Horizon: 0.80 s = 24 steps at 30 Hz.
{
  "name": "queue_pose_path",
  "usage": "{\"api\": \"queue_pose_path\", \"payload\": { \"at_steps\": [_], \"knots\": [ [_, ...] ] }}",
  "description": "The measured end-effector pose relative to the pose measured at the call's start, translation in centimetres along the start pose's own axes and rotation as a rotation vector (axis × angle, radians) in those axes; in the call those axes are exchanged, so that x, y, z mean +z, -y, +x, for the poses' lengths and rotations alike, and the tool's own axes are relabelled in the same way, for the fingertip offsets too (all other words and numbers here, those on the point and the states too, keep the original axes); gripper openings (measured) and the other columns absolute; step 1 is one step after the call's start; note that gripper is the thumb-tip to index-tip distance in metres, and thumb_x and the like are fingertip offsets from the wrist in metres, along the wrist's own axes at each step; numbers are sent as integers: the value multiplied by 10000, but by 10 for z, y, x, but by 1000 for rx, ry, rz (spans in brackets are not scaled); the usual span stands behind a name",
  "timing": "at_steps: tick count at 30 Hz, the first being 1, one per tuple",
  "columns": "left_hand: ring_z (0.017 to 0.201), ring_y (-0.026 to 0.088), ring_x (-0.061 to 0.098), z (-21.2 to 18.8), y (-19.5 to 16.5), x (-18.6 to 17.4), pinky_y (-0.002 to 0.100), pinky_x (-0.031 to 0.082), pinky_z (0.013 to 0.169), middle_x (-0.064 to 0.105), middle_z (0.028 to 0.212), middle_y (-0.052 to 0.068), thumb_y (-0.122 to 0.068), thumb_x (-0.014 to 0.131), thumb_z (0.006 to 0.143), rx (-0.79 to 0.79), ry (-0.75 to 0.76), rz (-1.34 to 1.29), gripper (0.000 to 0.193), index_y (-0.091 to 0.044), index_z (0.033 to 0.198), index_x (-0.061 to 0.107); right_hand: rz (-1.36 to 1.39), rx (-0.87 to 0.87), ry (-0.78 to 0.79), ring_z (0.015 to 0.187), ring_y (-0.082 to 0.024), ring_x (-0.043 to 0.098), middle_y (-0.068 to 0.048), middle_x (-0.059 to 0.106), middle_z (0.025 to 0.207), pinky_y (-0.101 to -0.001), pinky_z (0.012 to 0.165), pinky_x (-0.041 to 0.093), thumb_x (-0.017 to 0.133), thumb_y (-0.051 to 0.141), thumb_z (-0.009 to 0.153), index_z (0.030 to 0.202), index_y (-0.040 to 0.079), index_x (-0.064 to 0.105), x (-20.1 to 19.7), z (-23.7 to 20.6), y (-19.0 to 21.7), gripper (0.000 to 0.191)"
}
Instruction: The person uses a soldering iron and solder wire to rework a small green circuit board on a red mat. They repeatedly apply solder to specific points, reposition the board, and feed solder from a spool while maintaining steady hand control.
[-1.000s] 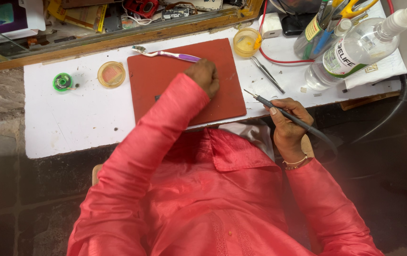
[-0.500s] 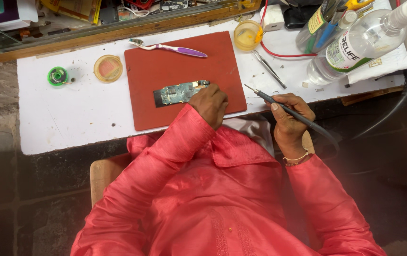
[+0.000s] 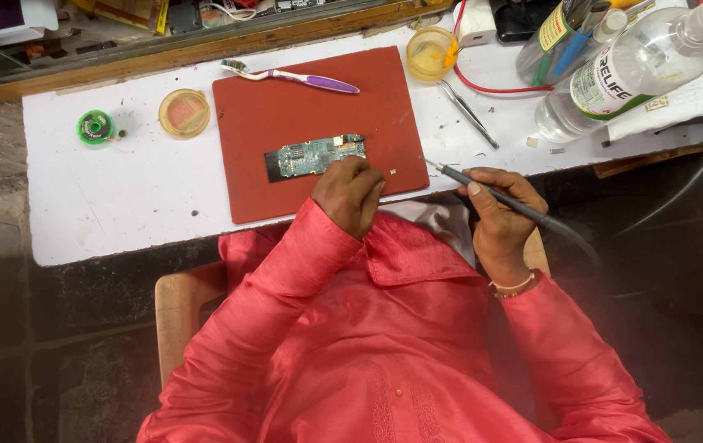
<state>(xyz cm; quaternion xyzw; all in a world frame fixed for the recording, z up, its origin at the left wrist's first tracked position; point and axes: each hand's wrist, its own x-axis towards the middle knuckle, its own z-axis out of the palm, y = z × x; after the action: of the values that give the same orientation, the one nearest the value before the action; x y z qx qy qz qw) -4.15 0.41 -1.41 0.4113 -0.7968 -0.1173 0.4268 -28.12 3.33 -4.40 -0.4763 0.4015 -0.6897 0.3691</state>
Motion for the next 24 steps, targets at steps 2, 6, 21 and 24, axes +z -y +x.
{"api": "queue_pose_path", "payload": {
  "at_steps": [2,6,21,24],
  "knots": [
    [888,293,611,0,-2,-4,403,520,789,618,991,112,-29,734,897,61,6,24,113,-40,1004,700,-8,4,18,888,-176,735,-198,729,1107,-269,843,627,727,-27,976,1071,-74,664,2,-5,5,123],
    [869,280,592,1,-1,-6,394,516,775,603,989,104,-8,744,903,138,-6,21,152,-24,1046,697,-43,26,57,873,-171,740,-226,731,1142,-255,822,629,737,-25,970,1058,-80,666,7,-8,14,126],
    [843,261,578,-3,2,0,381,514,738,602,1015,106,38,746,790,184,-21,78,341,-11,1125,708,-153,9,128,869,-153,739,-221,735,1130,-246,811,633,726,-7,990,1056,-79,667,14,-7,17,114],
    [857,260,583,-3,2,0,379,521,743,602,1028,109,35,749,792,196,-17,79,355,-10,1141,704,-164,10,139,868,-153,741,-214,737,1127,-244,804,636,729,-11,987,1059,-78,670,14,-7,19,115]
  ]
}}
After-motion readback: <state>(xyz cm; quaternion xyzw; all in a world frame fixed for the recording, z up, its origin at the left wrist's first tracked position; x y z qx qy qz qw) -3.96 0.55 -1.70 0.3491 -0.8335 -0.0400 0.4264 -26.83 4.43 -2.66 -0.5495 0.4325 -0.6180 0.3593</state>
